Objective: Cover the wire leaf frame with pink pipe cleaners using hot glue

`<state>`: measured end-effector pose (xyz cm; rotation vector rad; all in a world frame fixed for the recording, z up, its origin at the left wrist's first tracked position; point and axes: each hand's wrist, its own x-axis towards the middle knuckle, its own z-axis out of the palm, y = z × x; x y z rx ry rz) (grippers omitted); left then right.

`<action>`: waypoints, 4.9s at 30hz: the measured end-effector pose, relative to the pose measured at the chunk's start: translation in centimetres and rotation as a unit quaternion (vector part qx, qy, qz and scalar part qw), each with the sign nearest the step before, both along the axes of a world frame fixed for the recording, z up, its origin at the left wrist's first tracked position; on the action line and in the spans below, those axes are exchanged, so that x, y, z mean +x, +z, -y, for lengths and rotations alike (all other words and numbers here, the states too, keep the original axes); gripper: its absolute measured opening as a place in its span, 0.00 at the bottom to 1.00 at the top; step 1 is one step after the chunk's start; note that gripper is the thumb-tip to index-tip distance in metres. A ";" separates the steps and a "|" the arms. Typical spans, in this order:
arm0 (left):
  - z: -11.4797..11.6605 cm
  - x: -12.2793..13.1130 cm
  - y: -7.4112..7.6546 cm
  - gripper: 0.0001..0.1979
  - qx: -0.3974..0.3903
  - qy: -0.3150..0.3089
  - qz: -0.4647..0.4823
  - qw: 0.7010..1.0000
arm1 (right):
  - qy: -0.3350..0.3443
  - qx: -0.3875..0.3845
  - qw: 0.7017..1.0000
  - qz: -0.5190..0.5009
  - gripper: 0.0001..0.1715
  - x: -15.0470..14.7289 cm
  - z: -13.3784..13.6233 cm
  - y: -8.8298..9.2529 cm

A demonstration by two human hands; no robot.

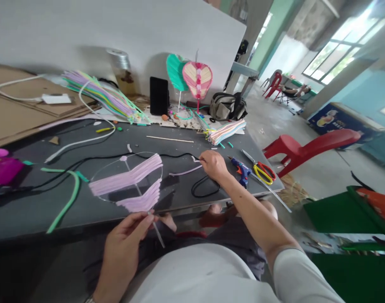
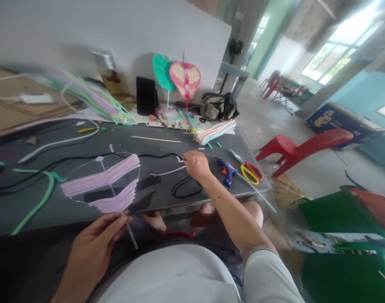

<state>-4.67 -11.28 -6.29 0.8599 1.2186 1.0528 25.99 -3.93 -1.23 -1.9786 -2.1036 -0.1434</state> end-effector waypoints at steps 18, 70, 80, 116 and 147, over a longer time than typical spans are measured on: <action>0.4 1.1 1.8 0.14 -0.006 -0.018 0.079 0.997 | 0.136 0.005 0.990 -0.043 0.07 -2.9 0.3 0.3; -0.3 2.7 4.6 0.17 -0.006 -0.056 0.147 0.988 | 0.338 0.035 0.922 -0.183 0.11 -9.6 6.7 3.3; -0.4 3.4 4.8 0.17 0.010 -0.042 0.186 0.982 | 0.124 0.224 0.934 -0.251 0.06 -6.3 11.6 3.8; 0.0 5.6 6.2 0.11 0.014 -0.103 0.111 0.988 | 0.214 0.130 0.964 -0.091 0.16 -5.4 12.2 3.2; 0.0 5.8 6.4 0.11 0.023 -0.055 0.129 0.990 | 0.180 0.222 0.940 -0.188 0.06 -5.6 13.0 1.8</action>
